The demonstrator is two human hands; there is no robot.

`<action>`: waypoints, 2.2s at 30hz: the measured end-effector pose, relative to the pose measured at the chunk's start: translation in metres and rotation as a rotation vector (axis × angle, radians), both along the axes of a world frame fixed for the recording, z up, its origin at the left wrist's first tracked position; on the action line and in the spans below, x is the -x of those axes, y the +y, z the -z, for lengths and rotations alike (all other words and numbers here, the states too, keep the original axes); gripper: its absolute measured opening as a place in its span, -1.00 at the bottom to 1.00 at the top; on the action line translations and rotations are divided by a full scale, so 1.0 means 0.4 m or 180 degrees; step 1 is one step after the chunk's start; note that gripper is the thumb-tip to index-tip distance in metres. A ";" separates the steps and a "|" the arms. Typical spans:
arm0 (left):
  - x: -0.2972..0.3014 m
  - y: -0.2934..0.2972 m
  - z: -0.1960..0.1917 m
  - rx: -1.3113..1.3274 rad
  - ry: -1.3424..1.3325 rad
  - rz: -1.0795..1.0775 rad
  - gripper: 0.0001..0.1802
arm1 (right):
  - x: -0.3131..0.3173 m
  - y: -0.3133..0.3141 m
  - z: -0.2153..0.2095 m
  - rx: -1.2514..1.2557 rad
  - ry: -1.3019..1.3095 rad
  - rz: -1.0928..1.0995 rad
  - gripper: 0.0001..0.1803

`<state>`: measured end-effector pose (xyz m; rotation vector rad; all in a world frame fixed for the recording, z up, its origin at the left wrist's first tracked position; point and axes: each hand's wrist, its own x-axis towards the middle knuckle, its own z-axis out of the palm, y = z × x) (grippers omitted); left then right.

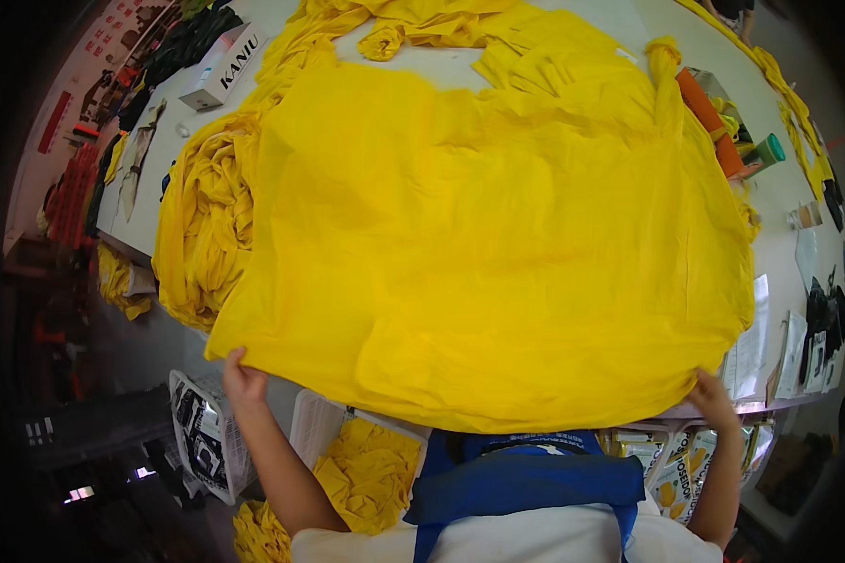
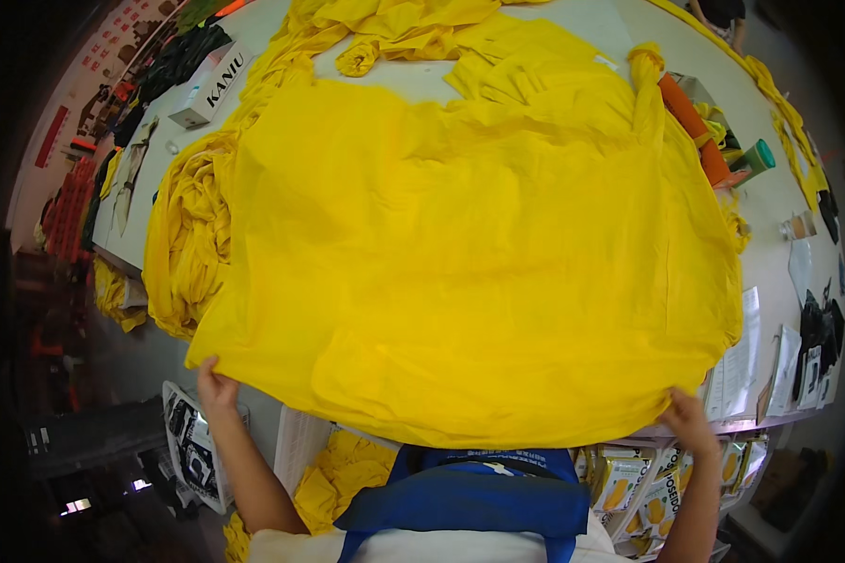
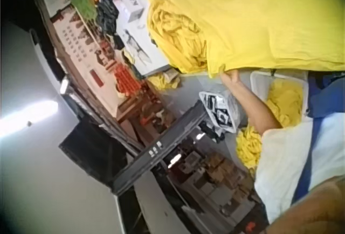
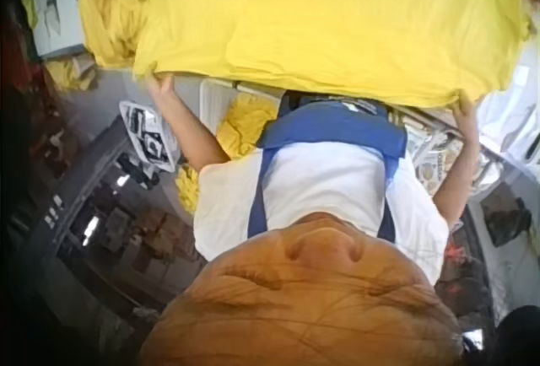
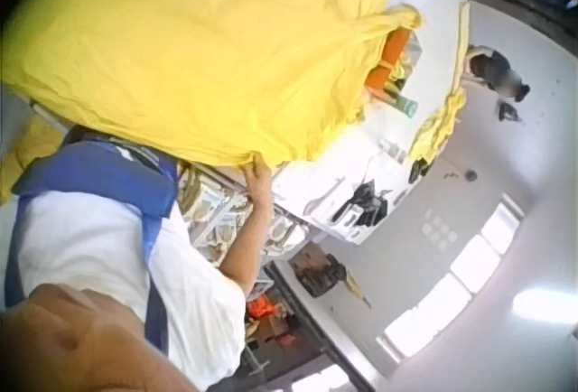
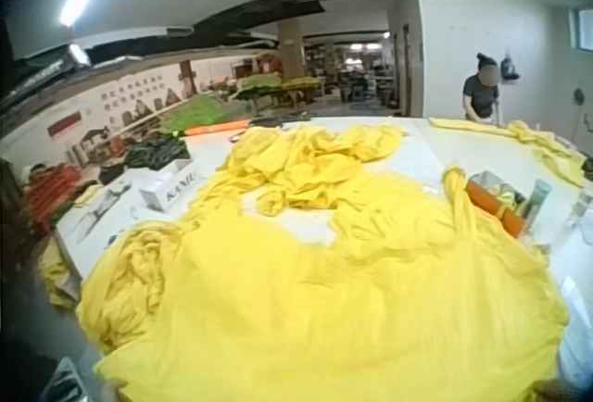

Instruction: The person folds a yellow t-shirt on a white table, aligns the edges, and places the folded shirt into a clear plastic packaging bag. The person repeats this process with another yellow t-shirt.

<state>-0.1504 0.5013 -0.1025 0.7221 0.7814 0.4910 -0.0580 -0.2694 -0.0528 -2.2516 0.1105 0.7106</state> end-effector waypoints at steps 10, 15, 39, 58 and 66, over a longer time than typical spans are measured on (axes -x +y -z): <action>-0.695 -0.184 -0.020 -0.1750 0.1022 0.0309 -0.51 | -0.573 0.096 0.148 0.1521 -0.1535 -0.0121 -0.67; -0.636 -0.754 0.052 -0.5786 -0.0760 0.2975 -0.43 | -0.615 0.118 0.252 0.1941 -0.1728 -0.0046 -0.63; -0.549 -1.110 0.079 -0.7215 -0.2323 0.4469 -0.93 | -0.393 -0.188 0.214 0.2336 -0.1219 0.0466 -0.51; -0.536 -0.875 0.003 -0.6975 -0.0837 0.5141 -0.87 | -0.391 -0.223 0.173 0.2433 -0.1015 0.0226 -0.50; -0.455 -1.096 0.164 -0.6073 -0.0013 0.3425 -0.80 | -0.370 -0.245 0.181 0.2666 -0.1253 0.0418 -0.59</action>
